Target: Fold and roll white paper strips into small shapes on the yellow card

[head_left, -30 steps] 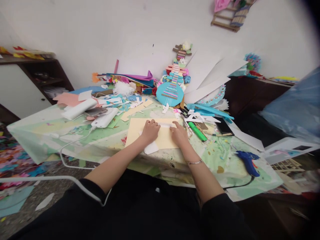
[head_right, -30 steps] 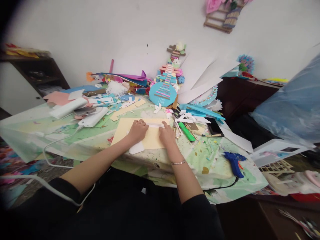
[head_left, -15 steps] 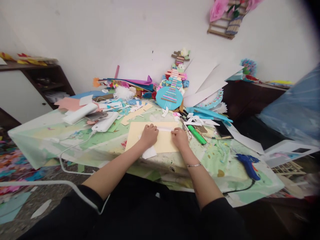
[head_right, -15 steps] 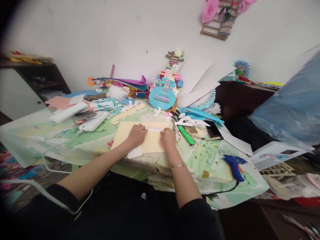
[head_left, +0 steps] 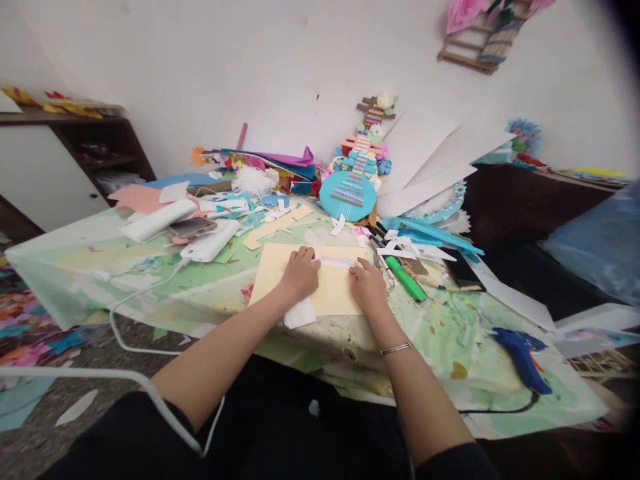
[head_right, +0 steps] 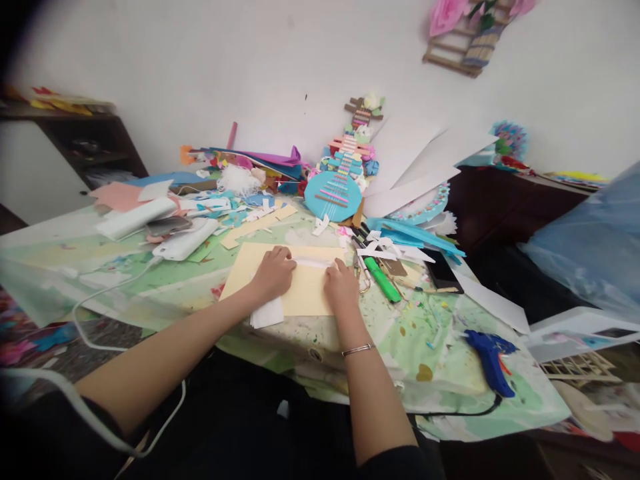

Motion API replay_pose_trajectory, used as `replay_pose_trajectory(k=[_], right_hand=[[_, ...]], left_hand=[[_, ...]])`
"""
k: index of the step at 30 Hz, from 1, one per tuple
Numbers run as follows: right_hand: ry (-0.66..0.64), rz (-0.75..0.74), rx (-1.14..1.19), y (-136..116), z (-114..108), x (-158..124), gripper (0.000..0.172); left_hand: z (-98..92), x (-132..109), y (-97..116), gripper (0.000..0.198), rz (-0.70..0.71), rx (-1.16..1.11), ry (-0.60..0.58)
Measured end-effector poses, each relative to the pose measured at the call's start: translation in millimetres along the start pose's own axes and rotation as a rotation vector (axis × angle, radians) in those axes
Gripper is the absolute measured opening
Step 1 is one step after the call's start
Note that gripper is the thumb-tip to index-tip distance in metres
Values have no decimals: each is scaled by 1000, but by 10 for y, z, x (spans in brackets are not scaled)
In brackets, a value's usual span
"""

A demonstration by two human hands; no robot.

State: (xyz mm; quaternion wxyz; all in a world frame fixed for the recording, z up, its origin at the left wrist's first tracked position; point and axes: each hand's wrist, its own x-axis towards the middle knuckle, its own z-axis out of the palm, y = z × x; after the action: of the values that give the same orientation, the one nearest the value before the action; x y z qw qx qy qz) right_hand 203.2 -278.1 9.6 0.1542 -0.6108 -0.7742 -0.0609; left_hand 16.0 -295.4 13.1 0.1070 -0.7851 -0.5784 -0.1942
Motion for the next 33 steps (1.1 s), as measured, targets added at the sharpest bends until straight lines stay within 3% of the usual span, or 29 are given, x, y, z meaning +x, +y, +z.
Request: replay_pose_trajectory(k=[19,33], right_hand=[[-52,-36,-40,-19,-83,-16,32],[-37,-80,-4,-10,-79,-20,33]], left_hand=[[52,-17,-62,24,95,-74,33],[31,5,-61,31,178,43,22]])
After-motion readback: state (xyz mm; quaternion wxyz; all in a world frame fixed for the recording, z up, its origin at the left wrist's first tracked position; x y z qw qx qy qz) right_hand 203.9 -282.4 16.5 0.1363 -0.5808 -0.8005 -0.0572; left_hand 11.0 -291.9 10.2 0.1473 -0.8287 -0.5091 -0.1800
